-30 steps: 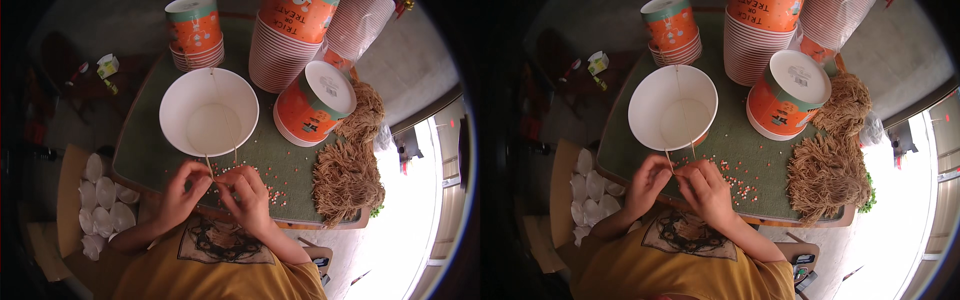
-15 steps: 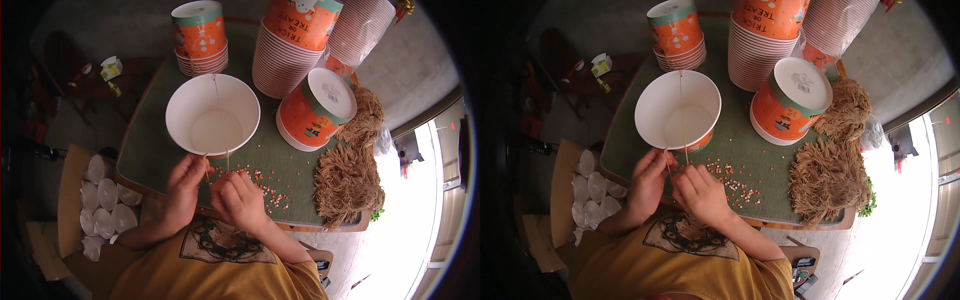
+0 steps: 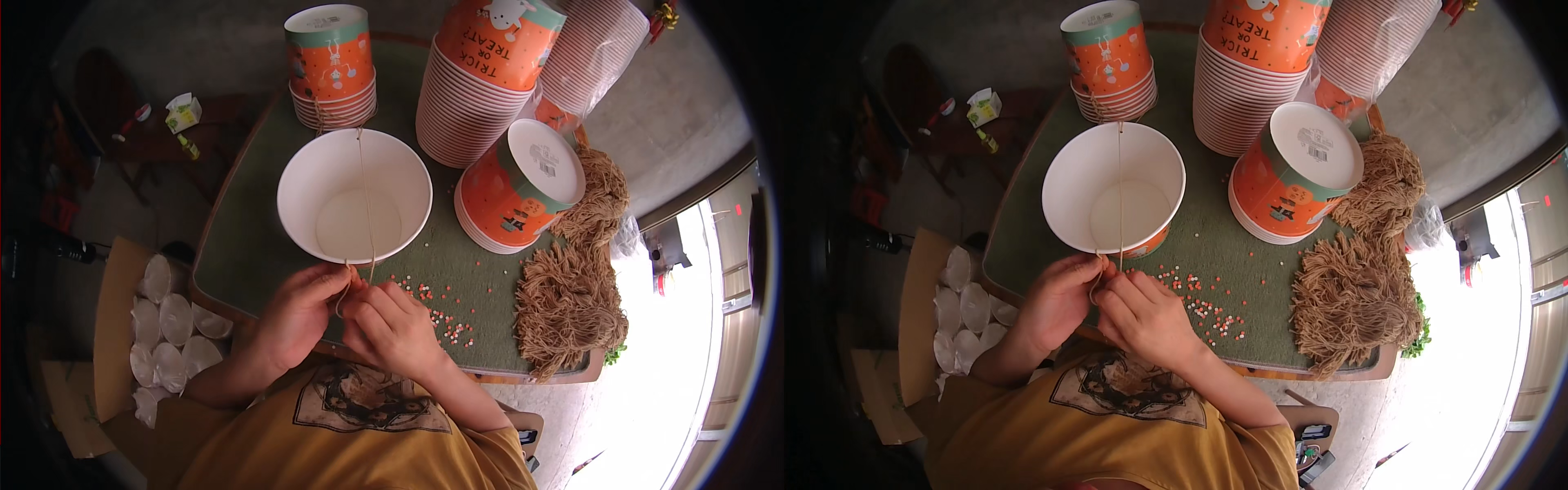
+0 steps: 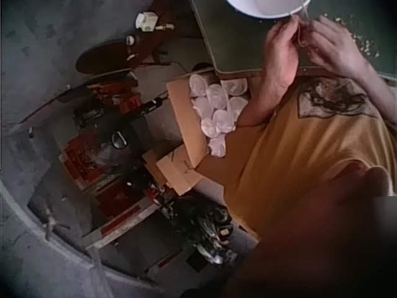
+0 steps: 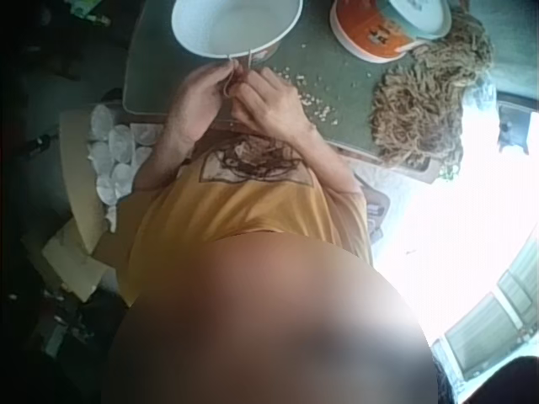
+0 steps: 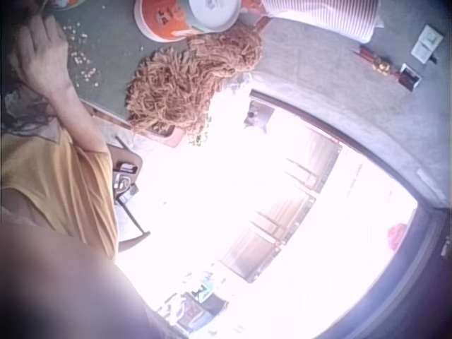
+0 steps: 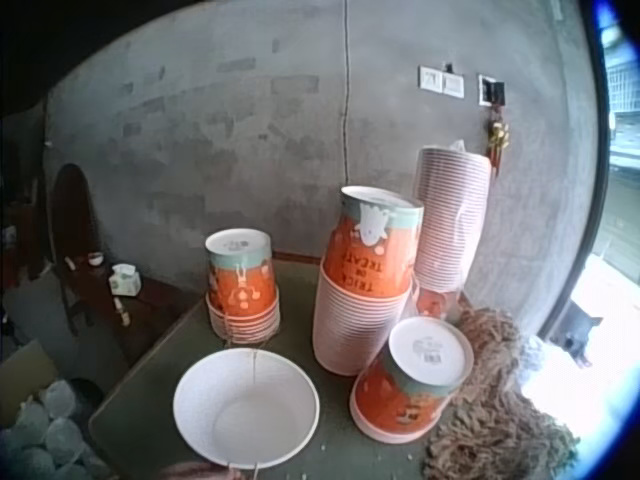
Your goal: Attaching handles to paper trick-or-treat buckets and organizing them.
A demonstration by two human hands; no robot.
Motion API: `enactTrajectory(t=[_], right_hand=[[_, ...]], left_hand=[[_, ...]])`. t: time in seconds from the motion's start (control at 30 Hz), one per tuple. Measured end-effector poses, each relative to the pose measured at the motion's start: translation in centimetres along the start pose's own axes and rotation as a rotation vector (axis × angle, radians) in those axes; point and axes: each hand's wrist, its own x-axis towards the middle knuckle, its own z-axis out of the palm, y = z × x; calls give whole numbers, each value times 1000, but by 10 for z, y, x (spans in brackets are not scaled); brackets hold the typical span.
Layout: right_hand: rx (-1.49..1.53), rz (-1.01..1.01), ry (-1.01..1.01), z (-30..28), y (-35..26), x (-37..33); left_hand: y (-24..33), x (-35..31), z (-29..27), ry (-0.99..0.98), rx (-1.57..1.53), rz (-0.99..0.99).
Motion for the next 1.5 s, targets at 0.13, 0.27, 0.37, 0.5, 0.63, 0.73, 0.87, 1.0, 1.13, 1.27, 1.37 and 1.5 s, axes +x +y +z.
enactTrajectory(t=[0.13,0.27,0.37,0.5,0.63,0.73,0.87,1.0,1.13,1.27,1.37,1.5], right_hand=[[-14,-48,-37,-7,-2,-1],[-38,-72,-144,-3,8,-10],[-140,-100,-169,-10,1,-7],[-188,-103,-194,-12,9,-2],[-210,-50,-113,-27,18,8],[-275,17,-59,-36,28,24],[-78,76,3,-47,48,52],[538,550,128,-61,53,96],[896,752,177,-65,81,152],[1079,821,181,-43,124,198],[1049,722,244,-32,151,230],[968,556,255,-25,152,264]], left_hand=[[1,1,-6,-20,-39,-88],[3,5,-4,21,-52,-101],[14,6,-2,-26,-215,-214],[16,11,-3,-2,-267,-230],[18,8,-4,70,-169,-165],[3,4,-18,154,-22,27],[9,18,-52,202,412,485],[57,41,-102,-53,849,967],[102,72,-122,-261,950,768],[171,119,-96,-124,1264,705],[208,161,-62,-198,1273,1197],[239,202,-29,-251,820,1190]])
